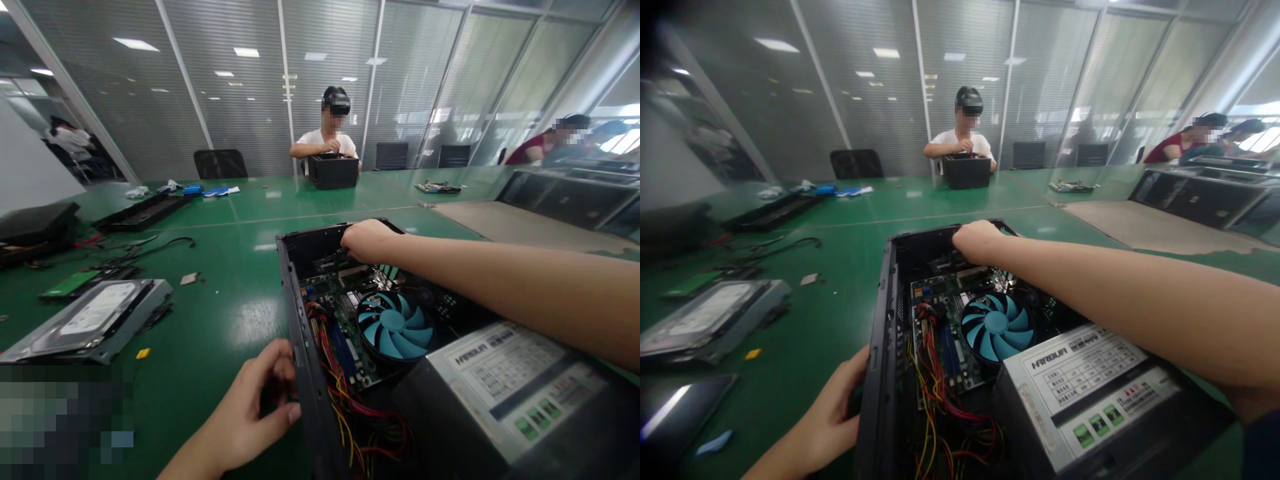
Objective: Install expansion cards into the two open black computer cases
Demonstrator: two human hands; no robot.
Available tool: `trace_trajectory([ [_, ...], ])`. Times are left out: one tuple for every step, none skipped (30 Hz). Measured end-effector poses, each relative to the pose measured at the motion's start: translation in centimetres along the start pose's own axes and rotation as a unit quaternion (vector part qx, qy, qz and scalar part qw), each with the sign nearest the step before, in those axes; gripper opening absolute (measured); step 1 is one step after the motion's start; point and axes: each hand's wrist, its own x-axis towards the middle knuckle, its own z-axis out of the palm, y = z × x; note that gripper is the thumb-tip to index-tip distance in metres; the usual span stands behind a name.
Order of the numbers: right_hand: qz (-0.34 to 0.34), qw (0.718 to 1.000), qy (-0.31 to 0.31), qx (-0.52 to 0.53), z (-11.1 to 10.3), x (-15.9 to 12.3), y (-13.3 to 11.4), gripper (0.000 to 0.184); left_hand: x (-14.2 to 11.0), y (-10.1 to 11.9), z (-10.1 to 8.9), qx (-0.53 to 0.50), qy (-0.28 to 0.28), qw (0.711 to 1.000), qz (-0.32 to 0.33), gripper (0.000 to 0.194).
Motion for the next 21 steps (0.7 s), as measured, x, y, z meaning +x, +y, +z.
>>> trace_trajectory([
  [-0.002, 1.000, -0.007, -0.008, 0.1, 0.1, -0.3, 0.023, 0.1, 0.2, 0.0, 0.002, 0.000, 1.000, -0.001, 0.035],
  [-0.005, 1.000, -0.015, -0.014, 0.3, 0.2, -0.5, 0.024, 0.2, 0.3, -0.1, 0.005, -0.001, 1.000, -0.001, 0.031],
  [-0.009, 1.000, -0.022, -0.017, 0.4, 0.3, -0.7, 0.024, 0.2, 0.5, -0.1, 0.011, 0.000, 1.000, 0.000, 0.025],
  [-0.012, 0.999, -0.028, -0.020, 0.5, 0.4, -0.9, 0.025, 0.2, 0.7, -0.1, 0.018, 0.002, 1.000, 0.001, 0.019],
  [-0.015, 0.999, -0.034, -0.023, 0.7, 0.5, -1.1, 0.025, 0.1, 0.8, -0.1, 0.026, 0.003, 1.000, 0.004, 0.014],
  [-0.019, 0.999, -0.038, -0.027, 0.8, 0.5, -1.3, 0.025, 0.1, 1.0, -0.1, 0.035, 0.001, 0.999, 0.006, 0.010],
  [-0.023, 0.998, -0.040, -0.031, 0.8, 0.5, -1.6, 0.024, 0.0, 1.0, 0.0, 0.043, -0.003, 0.999, 0.007, 0.008],
  [-0.026, 0.998, -0.040, -0.035, 0.8, 0.5, -1.9, 0.024, -0.1, 1.1, 0.0, 0.049, -0.009, 0.999, 0.006, 0.007],
  [-0.029, 0.998, -0.038, -0.039, 0.6, 0.5, -2.2, 0.024, -0.2, 1.1, 0.1, 0.053, -0.016, 0.998, 0.004, 0.007],
  [-0.031, 0.998, -0.035, -0.042, 0.3, 0.4, -2.4, 0.023, -0.3, 1.1, 0.2, 0.055, -0.022, 0.998, 0.003, 0.007],
  [-0.031, 0.998, -0.031, -0.041, -0.2, 0.1, -2.4, 0.022, -0.3, 1.1, 0.2, 0.056, -0.024, 0.998, 0.001, 0.007],
  [-0.030, 0.999, -0.029, -0.035, -1.1, -0.3, -2.3, 0.021, -0.4, 1.1, 0.2, 0.056, -0.023, 0.998, -0.001, 0.008],
  [-0.035, 0.999, -0.029, -0.018, -2.1, -1.0, -2.0, 0.023, -0.4, 1.1, 0.2, 0.055, -0.020, 0.998, -0.003, 0.009],
  [-0.051, 0.998, -0.032, 0.016, -3.4, -2.1, -1.6, 0.028, -0.5, 1.1, 0.2, 0.054, -0.016, 0.998, -0.006, 0.010],
  [-0.078, 0.994, -0.039, 0.065, -4.8, -3.7, -1.0, 0.037, -0.5, 1.2, 0.2, 0.053, -0.010, 0.999, -0.010, 0.011],
  [-0.110, 0.985, -0.048, 0.122, -6.3, -5.8, -0.5, 0.047, -0.6, 1.1, 0.2, 0.051, -0.008, 0.999, -0.016, 0.012],
  [-0.144, 0.971, -0.060, 0.179, -7.6, -8.4, 0.0, 0.058, -0.6, 1.1, 0.2, 0.048, -0.009, 0.999, -0.021, 0.012],
  [-0.171, 0.956, -0.071, 0.228, -8.7, -11.4, 0.3, 0.068, -0.6, 1.0, 0.2, 0.045, -0.011, 0.999, -0.023, 0.011],
  [-0.185, 0.945, -0.080, 0.257, -9.4, -14.6, 0.5, 0.079, -0.6, 0.9, 0.2, 0.044, -0.012, 0.999, -0.024, 0.010],
  [-0.191, 0.941, -0.084, 0.266, -9.7, -17.7, 0.4, 0.090, -0.6, 0.7, 0.2, 0.043, -0.012, 0.999, -0.025, 0.009],
  [-0.186, 0.943, -0.070, 0.266, -9.5, -20.7, 0.2, 0.099, -0.5, 0.6, 0.3, 0.041, -0.012, 0.999, -0.026, 0.009],
])
